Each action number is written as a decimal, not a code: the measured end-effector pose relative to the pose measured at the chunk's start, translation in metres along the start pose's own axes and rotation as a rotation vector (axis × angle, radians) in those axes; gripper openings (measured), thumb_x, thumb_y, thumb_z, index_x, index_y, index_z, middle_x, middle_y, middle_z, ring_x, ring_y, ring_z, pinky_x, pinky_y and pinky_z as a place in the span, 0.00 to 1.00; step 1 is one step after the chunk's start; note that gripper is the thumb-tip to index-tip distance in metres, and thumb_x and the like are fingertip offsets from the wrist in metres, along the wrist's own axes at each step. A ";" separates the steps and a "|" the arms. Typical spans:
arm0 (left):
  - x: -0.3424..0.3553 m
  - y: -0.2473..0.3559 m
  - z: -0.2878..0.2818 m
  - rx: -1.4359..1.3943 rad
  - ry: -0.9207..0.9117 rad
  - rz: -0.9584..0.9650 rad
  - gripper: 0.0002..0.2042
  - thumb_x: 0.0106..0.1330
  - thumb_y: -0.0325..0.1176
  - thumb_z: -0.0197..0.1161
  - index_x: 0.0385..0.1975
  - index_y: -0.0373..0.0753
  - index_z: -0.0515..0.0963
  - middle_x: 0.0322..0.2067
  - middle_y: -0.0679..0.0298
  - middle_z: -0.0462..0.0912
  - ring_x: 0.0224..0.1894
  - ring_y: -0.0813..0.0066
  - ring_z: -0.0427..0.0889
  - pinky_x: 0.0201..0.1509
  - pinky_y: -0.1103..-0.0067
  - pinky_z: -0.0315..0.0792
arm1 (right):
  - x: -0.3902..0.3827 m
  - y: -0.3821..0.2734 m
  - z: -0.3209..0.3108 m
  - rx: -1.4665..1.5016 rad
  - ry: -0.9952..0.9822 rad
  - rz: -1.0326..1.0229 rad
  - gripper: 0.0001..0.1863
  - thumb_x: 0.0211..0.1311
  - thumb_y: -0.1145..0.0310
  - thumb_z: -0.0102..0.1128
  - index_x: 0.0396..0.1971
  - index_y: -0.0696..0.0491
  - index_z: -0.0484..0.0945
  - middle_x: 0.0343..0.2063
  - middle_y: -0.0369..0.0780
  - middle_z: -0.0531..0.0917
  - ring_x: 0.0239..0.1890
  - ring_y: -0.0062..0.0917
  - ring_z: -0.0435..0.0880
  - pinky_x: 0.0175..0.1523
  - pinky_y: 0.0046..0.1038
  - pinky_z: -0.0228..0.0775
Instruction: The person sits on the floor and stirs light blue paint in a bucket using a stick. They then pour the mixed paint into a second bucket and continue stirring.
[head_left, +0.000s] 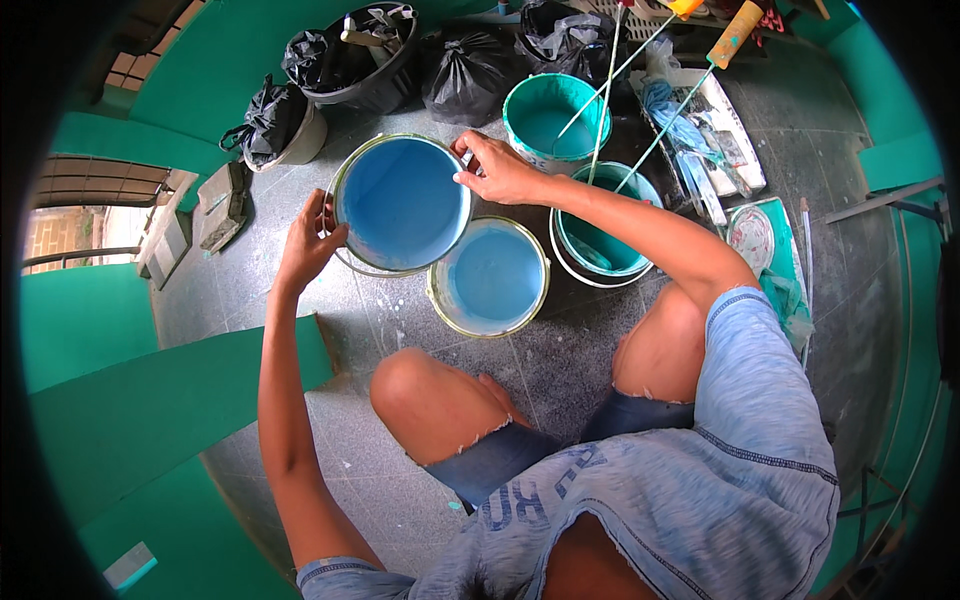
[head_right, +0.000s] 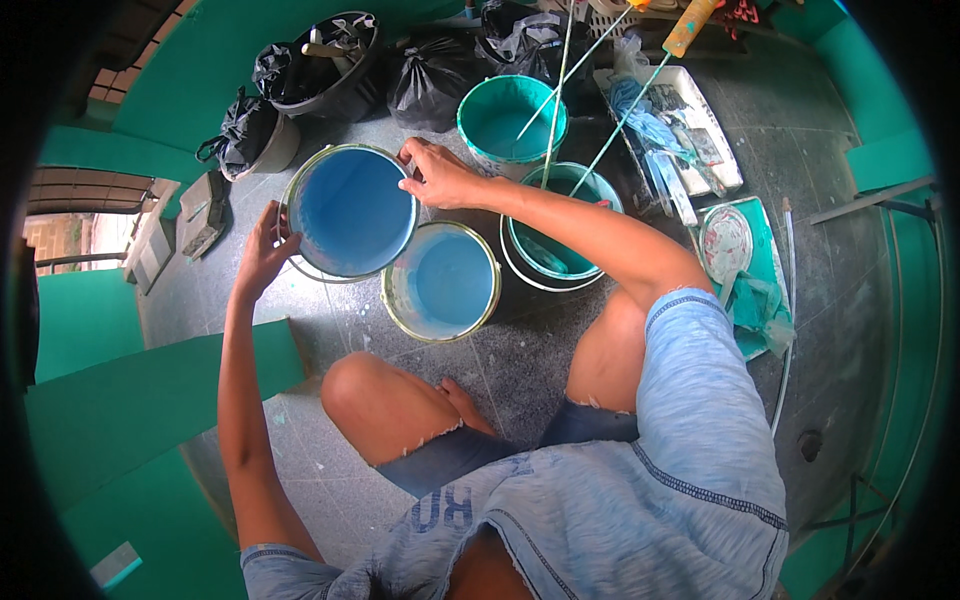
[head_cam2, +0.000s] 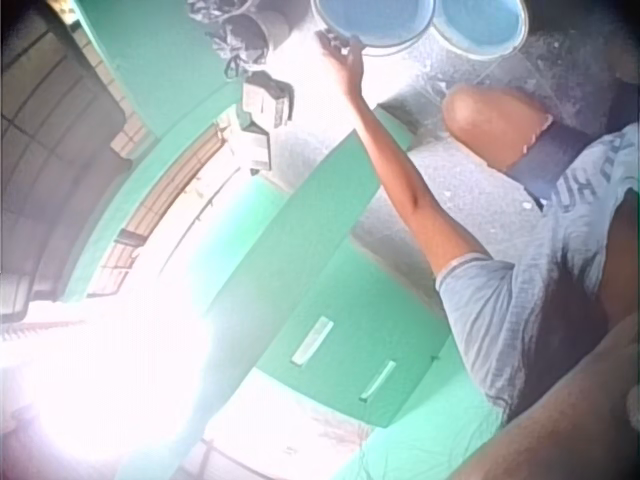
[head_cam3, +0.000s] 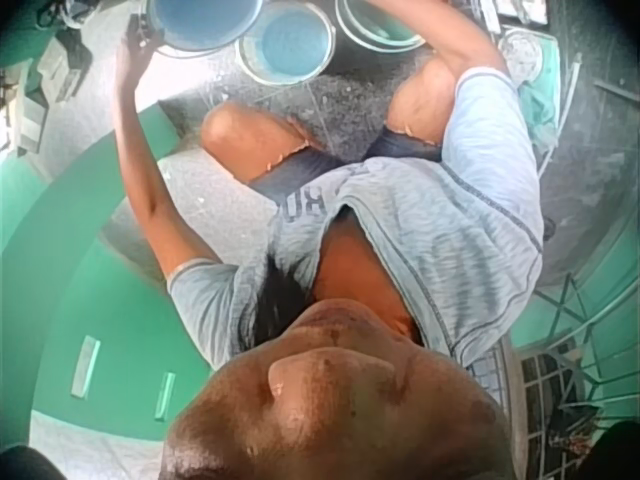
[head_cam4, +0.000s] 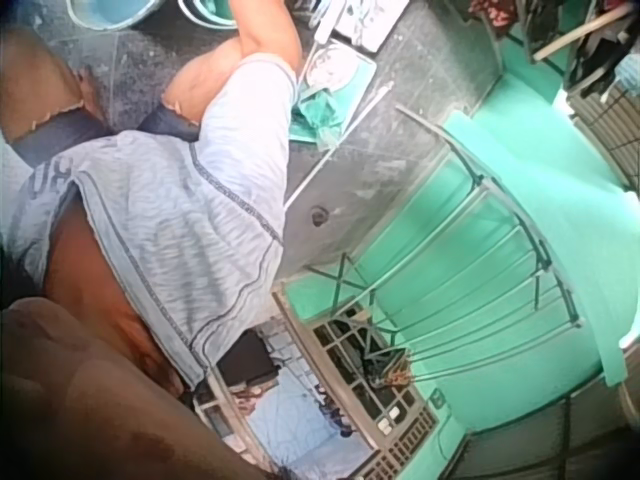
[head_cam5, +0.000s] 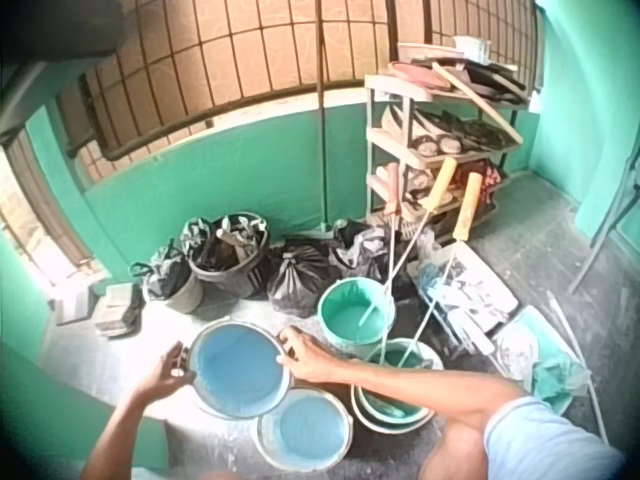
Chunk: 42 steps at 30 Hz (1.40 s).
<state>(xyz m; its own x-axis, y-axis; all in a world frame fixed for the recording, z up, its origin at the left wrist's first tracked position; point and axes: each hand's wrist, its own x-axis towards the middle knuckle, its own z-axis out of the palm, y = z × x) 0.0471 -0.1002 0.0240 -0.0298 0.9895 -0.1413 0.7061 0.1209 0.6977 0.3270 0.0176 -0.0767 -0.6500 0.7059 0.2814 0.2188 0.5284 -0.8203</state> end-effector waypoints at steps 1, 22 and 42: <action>0.002 -0.004 -0.001 -0.010 -0.001 -0.003 0.14 0.54 0.24 0.59 0.41 0.34 0.67 0.29 0.65 0.72 0.31 0.79 0.73 0.38 0.78 0.73 | 0.001 0.000 0.000 -0.004 0.010 -0.001 0.17 0.56 0.71 0.60 0.41 0.61 0.65 0.37 0.48 0.77 0.33 0.31 0.82 0.36 0.30 0.75; 0.055 -0.085 0.034 -0.443 -0.016 -0.175 0.09 0.55 0.28 0.57 0.31 0.39 0.63 0.26 0.70 0.61 0.30 0.81 0.63 0.33 0.82 0.66 | 0.031 0.019 0.024 0.056 0.018 0.420 0.20 0.53 0.61 0.64 0.36 0.62 0.73 0.33 0.50 0.80 0.38 0.40 0.81 0.44 0.34 0.71; 0.070 -0.123 0.061 -0.491 -0.026 -0.234 0.10 0.57 0.30 0.57 0.35 0.36 0.65 0.28 0.67 0.66 0.32 0.78 0.69 0.35 0.80 0.69 | 0.063 0.049 0.037 -0.143 -0.011 0.452 0.23 0.49 0.52 0.64 0.27 0.62 0.78 0.25 0.51 0.81 0.33 0.41 0.82 0.41 0.36 0.72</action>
<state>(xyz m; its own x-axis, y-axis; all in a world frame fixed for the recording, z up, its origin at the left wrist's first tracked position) 0.0014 -0.0511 -0.1142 -0.1245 0.9300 -0.3457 0.2688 0.3670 0.8905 0.2698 0.0709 -0.1179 -0.4738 0.8756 -0.0943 0.5796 0.2294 -0.7820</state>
